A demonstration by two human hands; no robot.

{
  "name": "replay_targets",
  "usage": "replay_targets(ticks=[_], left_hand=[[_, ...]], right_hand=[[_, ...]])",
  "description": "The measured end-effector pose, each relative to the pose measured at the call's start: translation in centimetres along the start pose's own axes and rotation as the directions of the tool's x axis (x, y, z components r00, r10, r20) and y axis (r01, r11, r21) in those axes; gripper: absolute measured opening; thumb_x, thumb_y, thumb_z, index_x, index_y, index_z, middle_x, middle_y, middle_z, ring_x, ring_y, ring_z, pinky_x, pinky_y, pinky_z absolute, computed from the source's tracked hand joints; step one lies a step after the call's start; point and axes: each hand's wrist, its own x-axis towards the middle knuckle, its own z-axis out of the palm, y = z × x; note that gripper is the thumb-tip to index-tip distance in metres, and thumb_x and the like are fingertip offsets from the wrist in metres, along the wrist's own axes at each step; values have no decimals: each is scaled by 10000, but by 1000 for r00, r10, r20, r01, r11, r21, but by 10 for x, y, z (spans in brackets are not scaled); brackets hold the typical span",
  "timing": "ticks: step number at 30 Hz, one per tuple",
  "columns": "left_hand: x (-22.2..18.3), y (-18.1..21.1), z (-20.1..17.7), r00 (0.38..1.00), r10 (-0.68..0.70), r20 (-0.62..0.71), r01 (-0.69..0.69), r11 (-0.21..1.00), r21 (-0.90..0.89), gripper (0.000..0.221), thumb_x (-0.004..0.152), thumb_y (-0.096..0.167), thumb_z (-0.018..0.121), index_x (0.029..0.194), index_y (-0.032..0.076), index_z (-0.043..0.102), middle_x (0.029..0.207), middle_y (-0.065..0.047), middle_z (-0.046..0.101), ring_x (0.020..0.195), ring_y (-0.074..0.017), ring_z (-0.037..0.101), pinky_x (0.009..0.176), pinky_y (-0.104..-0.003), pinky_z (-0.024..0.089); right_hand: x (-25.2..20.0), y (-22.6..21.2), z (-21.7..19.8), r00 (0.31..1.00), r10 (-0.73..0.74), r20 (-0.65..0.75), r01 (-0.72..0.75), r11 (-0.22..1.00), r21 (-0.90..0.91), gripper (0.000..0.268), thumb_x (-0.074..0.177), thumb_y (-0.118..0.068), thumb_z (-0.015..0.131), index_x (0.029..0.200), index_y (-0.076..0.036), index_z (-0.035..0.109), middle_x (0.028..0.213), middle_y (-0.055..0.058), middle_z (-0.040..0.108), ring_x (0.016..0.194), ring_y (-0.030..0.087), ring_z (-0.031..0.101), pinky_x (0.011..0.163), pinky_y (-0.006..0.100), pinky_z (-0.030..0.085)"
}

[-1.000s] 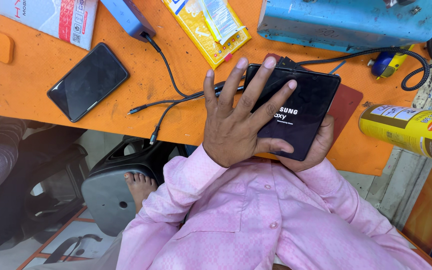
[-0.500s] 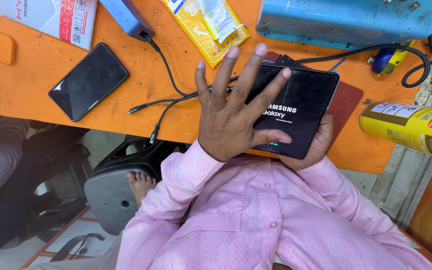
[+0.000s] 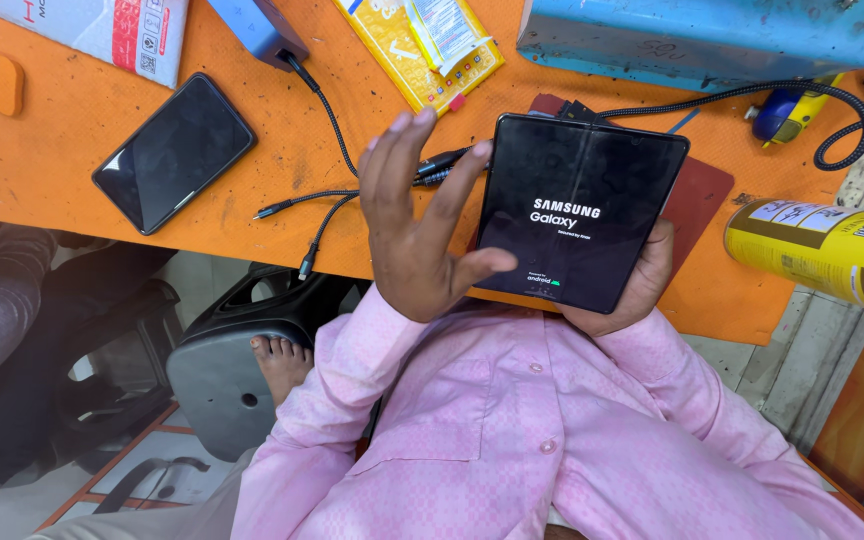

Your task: The person assembles a foldable mobile phone by connecting internal ribbon cables to the motherboard, aligning internal components, and closing the device to check the screen.

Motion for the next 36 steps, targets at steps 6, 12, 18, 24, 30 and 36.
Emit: replay_targets(ticks=[6,12,18,24,30,36], left_hand=[[-27,20,8,989,-134,-69,102,931,-350,620,1026,465,727,1455,70,517,1477,-164,480,1336,-309,550,1149,-389,477],[-23,34,7,894,-432,118,389,618,-683,504,1032,139,714,1472,15,501,1360,-116,550,1226,-204,627,1080,-321,538],[-17,29,18,828,-410,382,533,365,-763,356,1036,46,673,1372,-26,582,1278,-90,571,1157,-149,639,1021,-301,546],[-19,26,31,809,-362,463,526,94,-845,244,1068,73,635,1292,-11,584,1242,-37,574,1160,-100,617,1043,-261,508],[-19,24,34,752,-352,557,557,-112,-823,229,1050,78,660,1252,-21,614,1141,-48,697,1039,-89,649,968,-263,538],[-18,23,28,746,-347,569,568,-115,-815,189,1031,51,689,1194,-32,640,1073,-59,731,974,-95,673,922,-263,555]], right_hand=[[-2,-1,-10,999,36,11,-37,996,80,640,993,-500,577,1519,-137,544,1502,98,570,1416,320,548,1250,563,402],[-4,-1,-6,1000,-1,-13,1,1000,-27,655,988,-515,597,1529,-152,532,1494,76,565,1433,302,537,1269,561,390],[-13,-5,12,999,-33,27,33,999,-33,680,989,-509,605,1558,-145,525,1507,86,565,1389,290,542,1243,541,397],[-19,-8,27,996,-82,-46,79,994,-81,584,1020,-454,595,1492,-122,510,1488,90,573,1360,279,560,1223,518,414],[-18,-11,31,993,-79,-90,75,996,-49,610,991,-441,545,1496,-97,548,1439,102,612,1317,285,595,1222,517,448],[-16,-12,31,994,-39,-106,40,999,2,588,1009,-464,513,1437,-64,561,1420,119,624,1306,290,612,1183,493,462]])
